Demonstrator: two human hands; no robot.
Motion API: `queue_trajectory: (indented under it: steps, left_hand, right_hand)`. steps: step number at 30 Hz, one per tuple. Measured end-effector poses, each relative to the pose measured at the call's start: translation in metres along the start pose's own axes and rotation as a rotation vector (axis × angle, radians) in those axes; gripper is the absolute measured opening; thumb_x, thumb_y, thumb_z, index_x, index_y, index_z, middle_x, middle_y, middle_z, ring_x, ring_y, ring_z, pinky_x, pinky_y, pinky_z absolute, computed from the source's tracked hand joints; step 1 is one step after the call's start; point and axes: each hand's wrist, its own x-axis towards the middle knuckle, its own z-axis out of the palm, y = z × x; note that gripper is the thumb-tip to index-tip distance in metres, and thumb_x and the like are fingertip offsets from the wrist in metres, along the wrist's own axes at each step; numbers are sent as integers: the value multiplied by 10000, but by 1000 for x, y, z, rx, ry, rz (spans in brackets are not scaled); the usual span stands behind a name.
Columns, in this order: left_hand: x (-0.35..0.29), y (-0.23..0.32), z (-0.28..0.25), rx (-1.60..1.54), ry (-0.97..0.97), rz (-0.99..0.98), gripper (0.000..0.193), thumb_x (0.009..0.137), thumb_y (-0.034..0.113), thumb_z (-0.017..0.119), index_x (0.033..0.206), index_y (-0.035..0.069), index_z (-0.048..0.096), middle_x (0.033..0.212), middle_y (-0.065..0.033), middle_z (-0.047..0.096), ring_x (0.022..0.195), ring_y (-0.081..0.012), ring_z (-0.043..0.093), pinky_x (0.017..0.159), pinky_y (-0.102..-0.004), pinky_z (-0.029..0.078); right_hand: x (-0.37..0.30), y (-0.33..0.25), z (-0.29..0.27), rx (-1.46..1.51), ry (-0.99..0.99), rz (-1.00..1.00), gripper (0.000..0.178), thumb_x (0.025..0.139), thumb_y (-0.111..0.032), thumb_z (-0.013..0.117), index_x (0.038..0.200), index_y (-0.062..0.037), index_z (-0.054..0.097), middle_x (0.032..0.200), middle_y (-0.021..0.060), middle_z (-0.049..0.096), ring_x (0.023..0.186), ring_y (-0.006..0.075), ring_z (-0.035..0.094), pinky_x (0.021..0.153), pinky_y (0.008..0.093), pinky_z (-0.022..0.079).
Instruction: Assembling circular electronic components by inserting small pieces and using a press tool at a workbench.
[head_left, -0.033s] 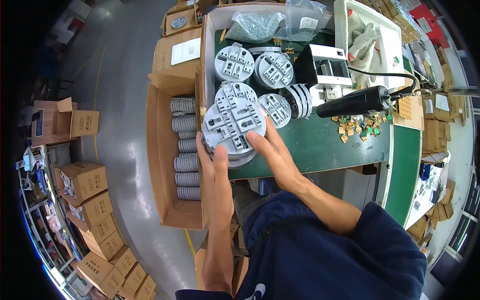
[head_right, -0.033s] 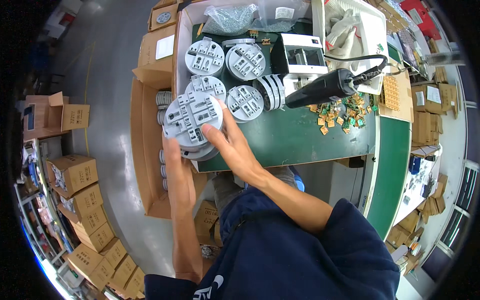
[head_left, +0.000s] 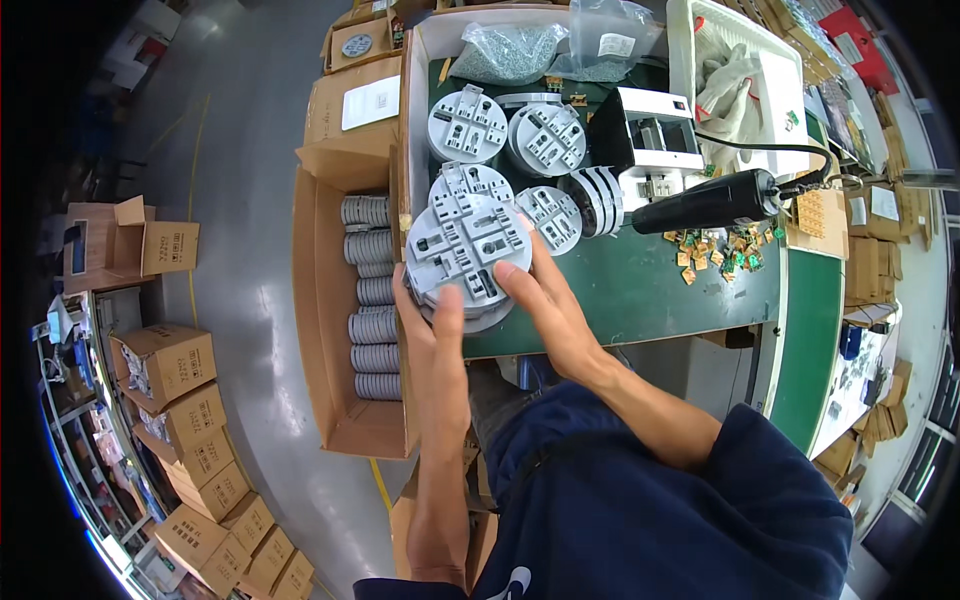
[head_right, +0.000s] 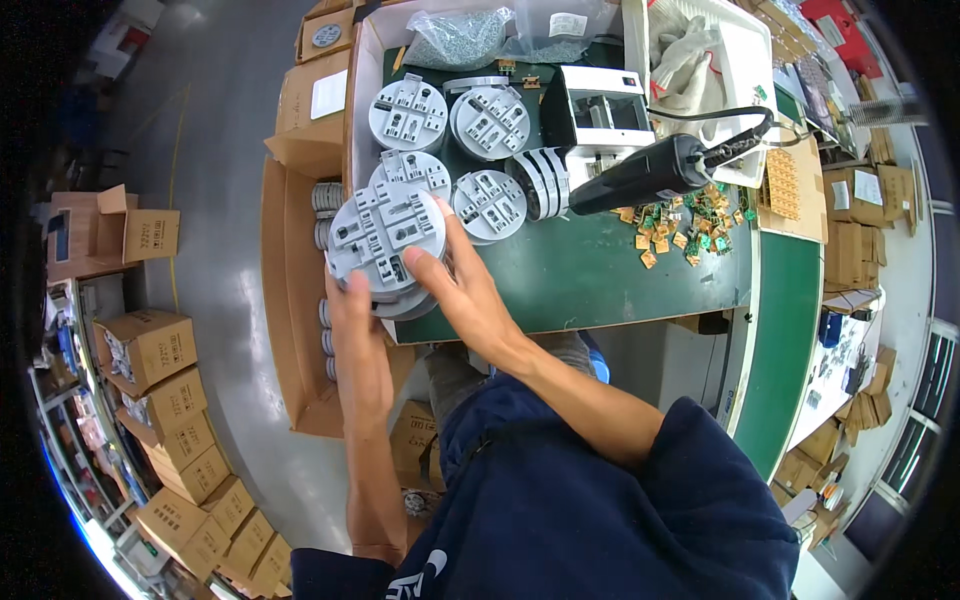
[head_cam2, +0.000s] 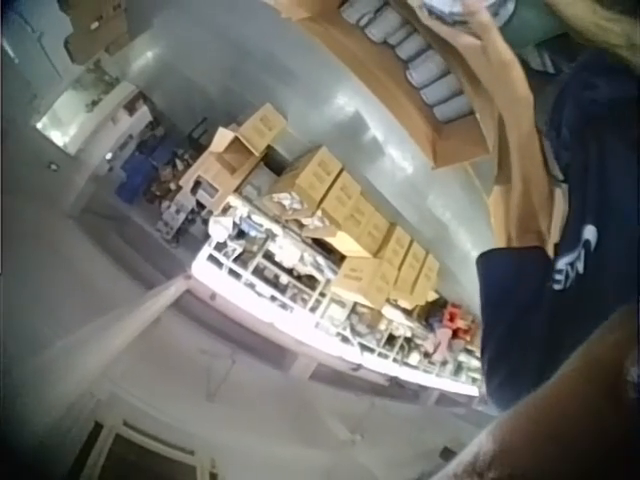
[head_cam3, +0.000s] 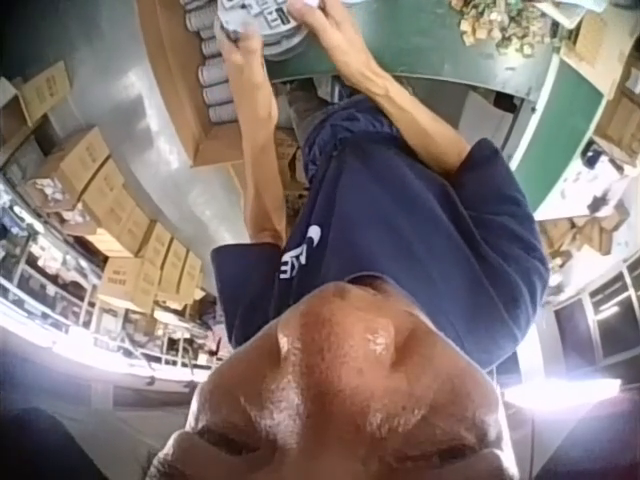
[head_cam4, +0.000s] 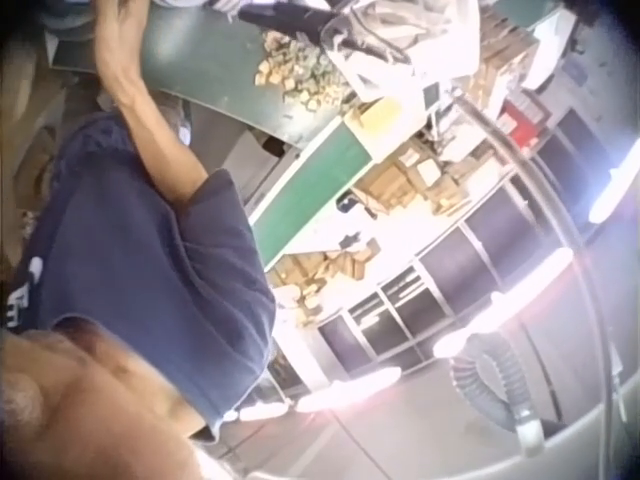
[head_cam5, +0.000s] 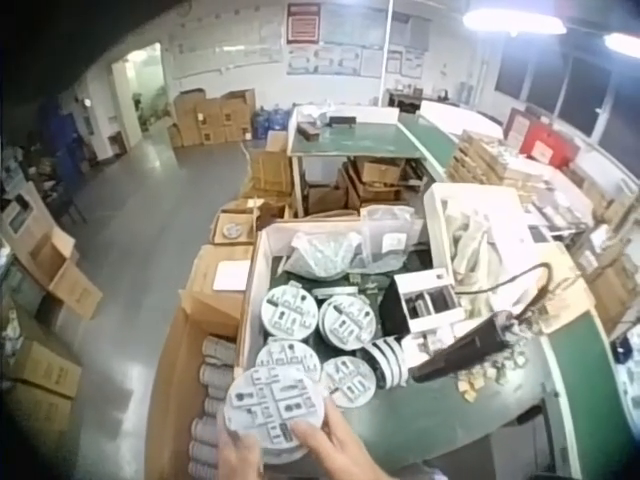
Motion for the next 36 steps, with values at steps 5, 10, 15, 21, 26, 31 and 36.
queue_trajectory:
  steps: [5, 10, 15, 21, 26, 31, 36]
  left_hand:
    - [-10, 5, 21, 159, 42, 139, 789, 1028, 327, 568, 1592, -37, 152, 1504, -212, 424, 1381, -281, 426, 1166, -392, 300]
    - [-24, 6, 30, 98, 107, 216, 850, 984, 359, 600, 1588, -29, 144, 1493, -210, 417, 1380, -289, 428, 1146, -402, 340]
    - [-59, -1, 49, 71, -5, 374, 864, 960, 412, 581, 1592, -15, 176, 1532, -225, 357, 1383, -330, 414, 1135, -454, 353]
    - [-81, -86, 77, 148, -119, 400, 1103, 889, 439, 731, 1574, -98, 52, 1592, -296, 199, 1468, -392, 305, 1221, -480, 212]
    - [-49, -177, 88, 211, -116, 110, 1049, 975, 474, 616, 1586, -78, -34, 1617, -283, 189, 1483, -368, 282, 1199, -455, 250]
    - [-30, -217, 83, 73, 41, 270, 1018, 998, 452, 559, 1593, -69, -82, 1648, -301, 102, 1520, -377, 218, 1216, -469, 215]
    - [-14, -262, 74, 37, 128, 511, 1009, 997, 368, 565, 1562, -135, -103, 1654, -348, 7, 1554, -395, 116, 1251, -471, 117]
  right_hand:
    - [-5, -1, 1, -93, 30, -102, 729, 1003, -268, 600, 1588, -13, 247, 1473, 225, 479, 1357, 273, 473, 1154, 376, 343]
    - [-15, -20, 3, -157, -18, -213, 766, 979, -269, 594, 1589, 6, 219, 1486, 245, 461, 1378, 299, 458, 1161, 404, 335]
    - [-46, -42, -10, -90, -70, -341, 886, 925, -330, 616, 1595, 23, 156, 1530, 260, 393, 1413, 329, 417, 1176, 440, 313]
    - [-104, -3, -90, -165, 101, -339, 945, 916, -406, 609, 1600, 28, 124, 1557, 230, 347, 1432, 301, 379, 1187, 432, 295]
    - [-76, 81, -149, -267, 233, -5, 883, 981, -427, 531, 1606, 32, 108, 1550, 203, 359, 1430, 274, 375, 1191, 405, 284]
    - [-36, 136, -146, -127, 180, -25, 888, 1026, -508, 478, 1610, 38, 94, 1582, 210, 315, 1462, 286, 324, 1207, 404, 242]
    - [-11, 124, -145, -247, 9, -155, 934, 1026, -565, 468, 1612, 48, 77, 1624, 219, 242, 1508, 289, 241, 1219, 408, 207]
